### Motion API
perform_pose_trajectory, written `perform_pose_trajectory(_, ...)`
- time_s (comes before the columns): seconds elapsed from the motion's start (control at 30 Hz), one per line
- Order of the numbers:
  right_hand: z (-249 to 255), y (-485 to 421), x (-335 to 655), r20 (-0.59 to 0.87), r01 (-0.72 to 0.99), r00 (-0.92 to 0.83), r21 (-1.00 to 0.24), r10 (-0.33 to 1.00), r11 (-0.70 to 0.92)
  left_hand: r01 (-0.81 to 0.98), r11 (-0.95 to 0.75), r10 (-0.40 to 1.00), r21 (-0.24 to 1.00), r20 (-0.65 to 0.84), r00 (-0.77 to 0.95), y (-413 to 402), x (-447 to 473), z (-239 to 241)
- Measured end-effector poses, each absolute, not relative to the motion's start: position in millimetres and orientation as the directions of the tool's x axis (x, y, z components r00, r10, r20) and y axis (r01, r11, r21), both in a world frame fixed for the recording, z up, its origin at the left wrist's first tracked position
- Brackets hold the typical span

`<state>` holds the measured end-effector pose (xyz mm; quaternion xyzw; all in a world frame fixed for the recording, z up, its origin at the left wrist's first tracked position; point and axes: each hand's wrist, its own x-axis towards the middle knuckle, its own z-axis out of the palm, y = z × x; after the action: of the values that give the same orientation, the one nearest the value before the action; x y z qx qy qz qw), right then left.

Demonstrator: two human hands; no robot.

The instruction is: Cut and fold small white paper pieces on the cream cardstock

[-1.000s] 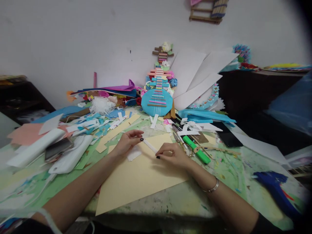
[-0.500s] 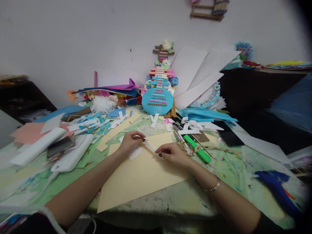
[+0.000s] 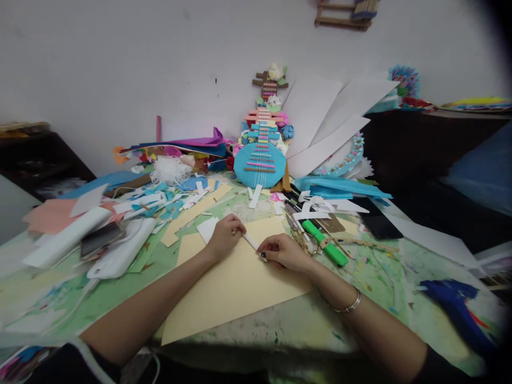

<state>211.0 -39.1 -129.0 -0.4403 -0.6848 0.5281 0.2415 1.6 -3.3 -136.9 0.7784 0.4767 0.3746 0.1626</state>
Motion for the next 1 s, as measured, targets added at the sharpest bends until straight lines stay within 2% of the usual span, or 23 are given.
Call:
perform_pose_trajectory(0.23,-125,-42,211,-0.128,0.339,-0.501,-0.939,0.856,0.058,0.577,-0.567,0.821,0.588,0.462,0.336,-3,0,-142)
perform_pose_trajectory(0.37,-125,-43,212,-0.140,0.371,-0.484,-0.927,0.864,0.058,0.611,-0.608,0.790,0.507,0.468,0.397,-1,-2,-148)
perform_pose_trajectory(0.47,-125,-43,213,-0.113,0.429,-0.485,-0.895,0.867,0.123,0.647,-0.652,0.746,0.396,0.489,0.453,-2,-3,-147)
perform_pose_trajectory(0.6,-125,-43,216,-0.011,0.552,-0.487,-0.779,0.874,0.297,0.680,-0.715,0.660,0.161,0.477,0.581,-5,-3,-140)
perform_pose_trajectory(0.67,-125,-44,216,0.037,0.582,-0.506,-0.723,0.861,0.373,0.670,-0.737,0.628,0.086,0.454,0.632,-7,-3,-138)
perform_pose_trajectory(0.87,-120,-48,217,0.174,0.634,-0.598,-0.493,0.782,0.595,0.618,-0.786,0.572,0.028,0.412,0.709,-9,-3,-137)
perform_pose_trajectory(1.0,-117,-52,217,0.227,0.595,-0.664,-0.418,0.712,0.687,0.618,-0.786,0.582,0.014,0.355,0.731,-10,-6,-138)
